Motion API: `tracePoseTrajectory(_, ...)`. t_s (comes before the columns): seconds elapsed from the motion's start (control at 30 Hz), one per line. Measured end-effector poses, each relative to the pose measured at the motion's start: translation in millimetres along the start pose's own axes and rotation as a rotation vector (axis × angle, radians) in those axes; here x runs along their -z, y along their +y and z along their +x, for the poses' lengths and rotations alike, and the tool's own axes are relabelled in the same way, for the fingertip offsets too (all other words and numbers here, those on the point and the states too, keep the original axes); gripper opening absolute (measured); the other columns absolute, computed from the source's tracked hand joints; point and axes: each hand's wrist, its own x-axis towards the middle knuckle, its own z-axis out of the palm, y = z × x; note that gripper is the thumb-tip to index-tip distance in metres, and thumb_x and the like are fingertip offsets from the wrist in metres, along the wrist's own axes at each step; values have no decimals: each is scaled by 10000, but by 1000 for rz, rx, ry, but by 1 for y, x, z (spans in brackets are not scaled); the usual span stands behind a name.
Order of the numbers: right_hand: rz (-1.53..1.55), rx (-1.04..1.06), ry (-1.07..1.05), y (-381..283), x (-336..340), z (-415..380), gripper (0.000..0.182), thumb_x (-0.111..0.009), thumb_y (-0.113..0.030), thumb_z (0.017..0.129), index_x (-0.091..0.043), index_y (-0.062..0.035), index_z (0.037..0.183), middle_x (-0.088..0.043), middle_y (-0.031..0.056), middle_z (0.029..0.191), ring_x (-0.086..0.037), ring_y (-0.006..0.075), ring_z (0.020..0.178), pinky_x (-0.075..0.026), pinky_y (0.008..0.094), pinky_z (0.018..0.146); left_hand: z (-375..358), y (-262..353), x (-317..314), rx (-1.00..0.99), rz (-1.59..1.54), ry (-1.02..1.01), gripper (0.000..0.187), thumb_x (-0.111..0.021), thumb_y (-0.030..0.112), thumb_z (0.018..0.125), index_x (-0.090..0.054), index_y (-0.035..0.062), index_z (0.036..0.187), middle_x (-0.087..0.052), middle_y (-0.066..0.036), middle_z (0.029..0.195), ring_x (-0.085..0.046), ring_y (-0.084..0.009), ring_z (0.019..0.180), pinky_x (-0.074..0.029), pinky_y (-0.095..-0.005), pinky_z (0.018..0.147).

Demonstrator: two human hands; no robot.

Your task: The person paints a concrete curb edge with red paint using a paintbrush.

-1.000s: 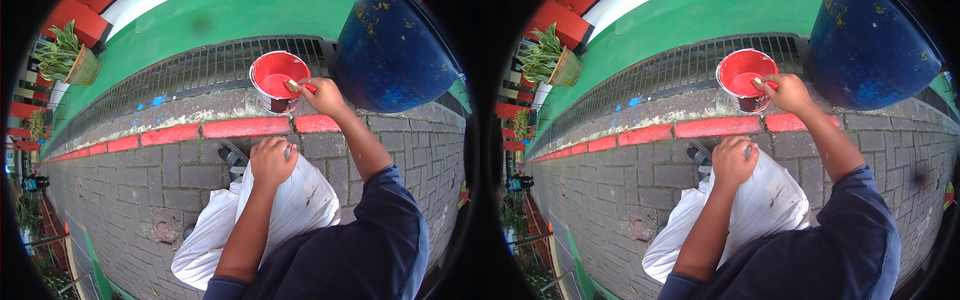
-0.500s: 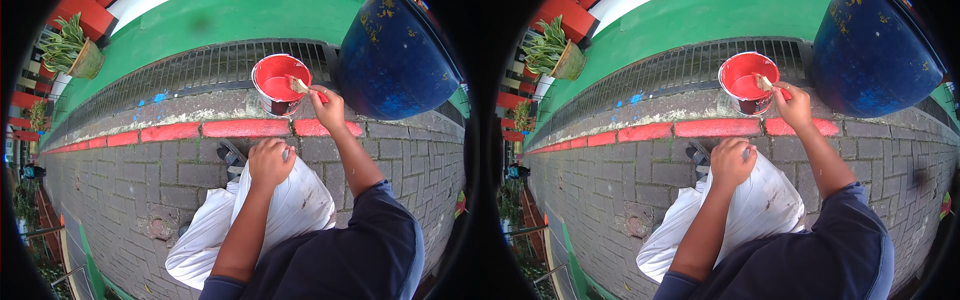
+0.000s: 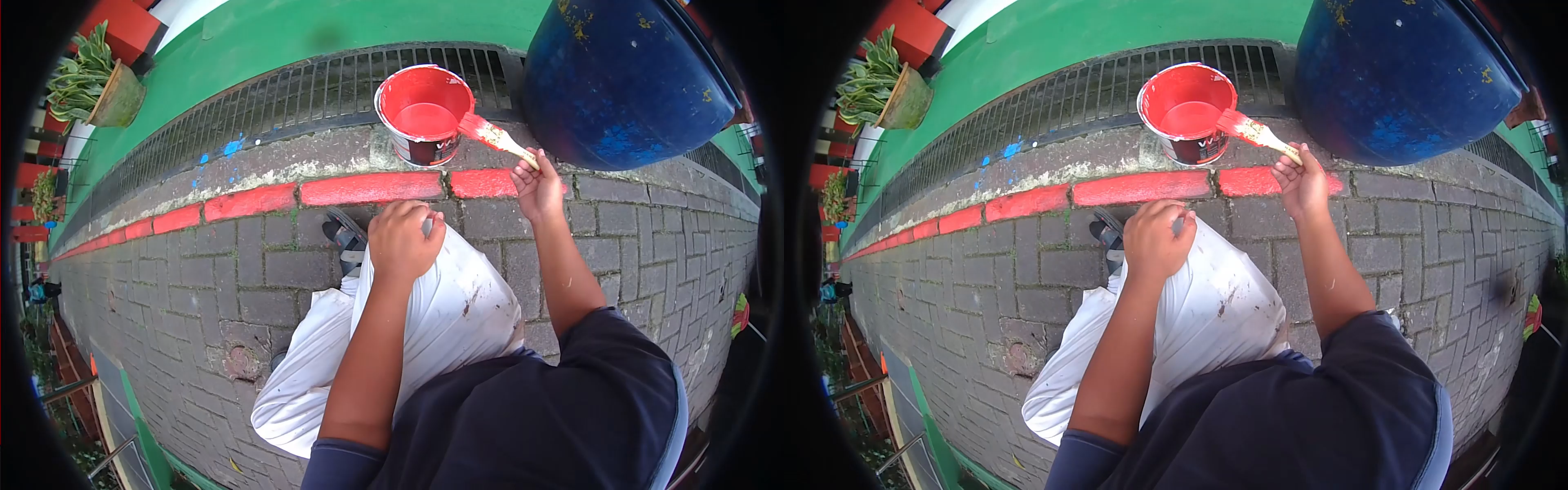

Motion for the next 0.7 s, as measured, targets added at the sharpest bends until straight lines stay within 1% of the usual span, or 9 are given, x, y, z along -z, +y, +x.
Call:
tracePoseTrajectory(0.13,-37,9,120,-7,74,1,259,-574,-304,1007,-637,-68,1092,-686,56,815,-675,168,715,-584,327,710,-3,0,-8,-22,0,47,185,-698,257,827,-722,73,833,-725,-65,930,-674,-285,897,-520,-420,780)
tracePoseTrajectory(0.17,-52,20,139,-6,91,1,255,-590,-312,995,-640,-82,1092,-682,48,837,-668,164,747,-575,323,735,-3,1,-9,-20,0,49,187,-699,261,824,-721,75,829,-725,-64,928,-674,-283,898,-519,-420,780)
tracePoseTrajectory(0.2,-47,-5,220,-7,100,0,264,-589,-323,995,-641,-87,1102,-676,45,857,-661,161,772,-567,322,764,-4,2,-8,-16,10,50,189,-699,265,821,-721,77,824,-726,-62,926,-673,-280,899,-519,-421,780)
tracePoseTrajectory(0.3,-57,-3,297,-7,122,2,260,-567,-323,1008,-642,-83,1078,-672,41,864,-659,168,766,-569,326,778,-5,1,-7,-3,60,29,205,-694,287,816,-721,84,808,-723,-55,925,-669,-271,926,-514,-429,787)
tracePoseTrajectory(0.43,-54,-24,330,-5,133,7,245,-571,-306,1008,-647,-74,1029,-666,38,856,-654,156,798,-562,318,821,-6,3,-6,24,64,23,220,-684,304,821,-721,88,806,-717,-50,930,-661,-263,957,-504,-443,800)
tracePoseTrajectory(0.53,-43,-28,323,-2,136,16,239,-571,-299,1008,-635,-83,1089,-667,36,868,-655,160,800,-562,327,833,-6,4,-4,40,61,10,227,-682,311,818,-717,87,802,-711,-50,923,-656,-260,951,-499,-438,816)
tracePoseTrajectory(0.63,-34,-11,336,3,137,23,266,-579,-299,1005,-677,-90,1138,-683,13,849,-659,130,796,-571,314,839,-4,4,-5,29,64,25,223,-680,311,819,-715,93,796,-705,-46,919,-652,-264,944,-495,-428,819)
tracePoseTrajectory(0.67,-40,-8,328,4,138,25,290,-568,-296,1009,-670,-85,1181,-683,14,860,-660,132,816,-572,315,860,-5,4,-5,45,60,12,216,-677,310,821,-711,101,784,-702,-44,921,-648,-263,949,-488,-425,824)
tracePoseTrajectory(0.7,-38,-6,319,5,139,26,289,-561,-292,1013,-668,-83,1180,-684,16,863,-661,134,821,-573,316,863,-4,5,-4,56,58,-1,215,-675,311,822,-709,103,781,-701,-45,920,-647,-262,953,-486,-426,826)
